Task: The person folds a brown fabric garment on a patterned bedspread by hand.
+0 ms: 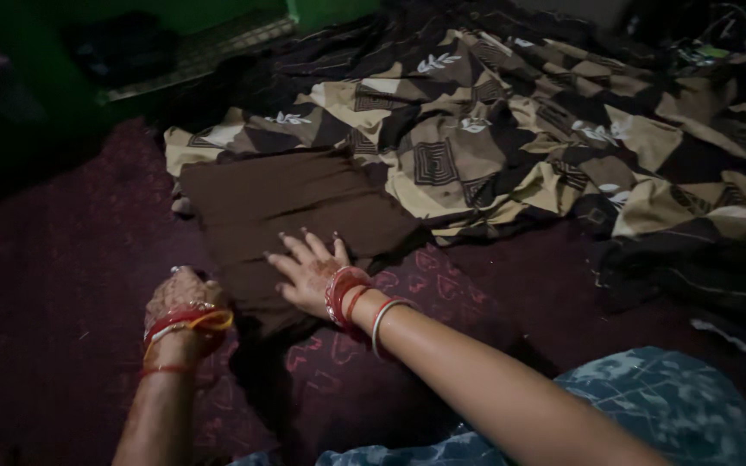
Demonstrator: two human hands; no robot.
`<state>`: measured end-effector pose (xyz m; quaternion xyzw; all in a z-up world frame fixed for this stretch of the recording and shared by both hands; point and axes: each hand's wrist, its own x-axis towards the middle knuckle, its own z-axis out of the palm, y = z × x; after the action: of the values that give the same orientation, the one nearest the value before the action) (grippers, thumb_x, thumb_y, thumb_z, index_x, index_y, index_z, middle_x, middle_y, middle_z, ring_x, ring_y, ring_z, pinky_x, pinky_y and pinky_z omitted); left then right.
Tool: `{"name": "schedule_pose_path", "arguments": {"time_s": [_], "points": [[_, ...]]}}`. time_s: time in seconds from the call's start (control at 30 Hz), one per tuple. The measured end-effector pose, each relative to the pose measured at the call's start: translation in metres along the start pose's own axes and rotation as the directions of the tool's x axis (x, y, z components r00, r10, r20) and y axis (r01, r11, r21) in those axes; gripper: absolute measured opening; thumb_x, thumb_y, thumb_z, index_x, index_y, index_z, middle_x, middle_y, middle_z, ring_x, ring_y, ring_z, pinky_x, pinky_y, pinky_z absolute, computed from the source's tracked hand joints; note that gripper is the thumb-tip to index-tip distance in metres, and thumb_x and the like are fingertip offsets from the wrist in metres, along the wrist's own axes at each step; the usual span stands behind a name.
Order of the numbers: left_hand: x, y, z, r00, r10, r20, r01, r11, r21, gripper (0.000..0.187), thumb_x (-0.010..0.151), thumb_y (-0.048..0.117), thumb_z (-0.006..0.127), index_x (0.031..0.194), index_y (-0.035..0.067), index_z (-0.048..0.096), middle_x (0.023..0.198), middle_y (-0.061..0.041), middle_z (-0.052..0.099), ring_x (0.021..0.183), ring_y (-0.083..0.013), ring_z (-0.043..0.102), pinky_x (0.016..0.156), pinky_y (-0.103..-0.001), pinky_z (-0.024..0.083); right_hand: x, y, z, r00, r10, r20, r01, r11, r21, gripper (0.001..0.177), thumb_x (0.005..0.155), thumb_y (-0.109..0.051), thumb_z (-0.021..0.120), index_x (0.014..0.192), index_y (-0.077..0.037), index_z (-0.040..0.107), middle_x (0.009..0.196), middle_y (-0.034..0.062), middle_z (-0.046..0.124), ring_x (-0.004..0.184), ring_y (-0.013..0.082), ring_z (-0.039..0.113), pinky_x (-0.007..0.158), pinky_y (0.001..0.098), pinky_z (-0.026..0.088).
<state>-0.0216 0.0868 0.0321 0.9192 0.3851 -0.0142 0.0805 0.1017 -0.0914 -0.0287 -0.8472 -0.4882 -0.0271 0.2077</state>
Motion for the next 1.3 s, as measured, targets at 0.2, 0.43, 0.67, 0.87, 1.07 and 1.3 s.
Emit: {"name": "schedule_pose_path", "arguments": {"time_s": [0.2,0.43,0.67,0.87,1.07,1.3], "points": [[0.013,-0.004,0.029,0.976,-0.148,0.161,0.17,0.977,-0.13,0.073,0.061,0.042,0.096,0.119,0.011,0.065,0.118,-0.016,0.071,0.111,-0.0303,0.069,0.092,-0.041,0.058,0.001,-0.027,-0.011,0.974,-0.154,0.168,0.158,0.987,-0.01,0.056,0.09,-0.062,0.049,0.138,-0.036,0.061,0.167,0.0045,0.028,0.156,0.0385,0.019,0.117,0.0775,0.014],[0.035,0.01,0.037,0.972,-0.153,0.178,0.187,0.964,-0.19,0.076,0.061,0.044,0.095,0.122,0.01,0.063,0.119,-0.017,0.07,0.112,-0.0316,0.069,0.093,-0.043,0.057,-0.013,-0.032,-0.033,0.915,-0.302,0.269,0.331,0.941,-0.07,0.091,0.076,-0.086,0.056,0.139,-0.019,0.06,0.167,0.0222,0.017,0.153,0.0457,0.012,0.112,0.0799,0.009],[0.042,0.028,0.041,0.981,-0.143,0.132,0.163,0.974,-0.155,0.08,0.062,0.045,0.095,0.124,0.009,0.061,0.121,-0.018,0.069,0.113,-0.033,0.068,0.093,-0.044,0.057,-0.008,-0.038,-0.028,0.884,-0.341,0.322,0.384,0.92,-0.08,0.062,0.074,-0.058,0.07,0.126,-0.023,0.069,0.152,0.0077,0.042,0.151,0.0365,0.022,0.109,0.0841,0.014],[0.052,0.023,0.038,0.98,-0.152,0.127,0.17,0.974,-0.15,0.082,0.063,0.047,0.094,0.127,0.009,0.059,0.122,-0.019,0.069,0.113,-0.0341,0.068,0.093,-0.045,0.057,-0.007,-0.04,-0.002,0.887,-0.454,0.08,0.461,0.881,-0.108,0.021,0.079,-0.03,0.066,0.097,-0.024,0.075,0.13,0.002,0.062,0.129,0.0237,0.051,0.098,0.0592,0.043],[0.065,0.02,0.041,0.978,-0.16,0.131,0.181,0.97,-0.165,0.085,0.063,0.048,0.094,0.129,0.008,0.057,0.124,-0.02,0.068,0.114,-0.0353,0.068,0.094,-0.047,0.057,0.008,-0.034,0.029,0.854,-0.516,-0.067,0.512,0.857,-0.067,0.013,0.085,-0.022,0.061,0.084,-0.021,0.073,0.102,-0.0011,0.071,0.113,0.0215,0.061,0.084,0.0437,0.05],[0.077,0.036,0.039,0.977,-0.156,0.148,0.181,0.968,-0.174,0.088,0.064,0.049,0.094,0.132,0.007,0.055,0.125,-0.022,0.067,0.115,-0.0366,0.067,0.094,-0.048,0.057,-0.007,-0.04,0.015,0.828,-0.556,0.076,0.555,0.831,0.036,0.013,0.076,-0.023,0.065,0.084,-0.015,0.073,0.094,0.0041,0.074,0.09,0.0258,0.074,0.075,0.0432,0.059]]}}
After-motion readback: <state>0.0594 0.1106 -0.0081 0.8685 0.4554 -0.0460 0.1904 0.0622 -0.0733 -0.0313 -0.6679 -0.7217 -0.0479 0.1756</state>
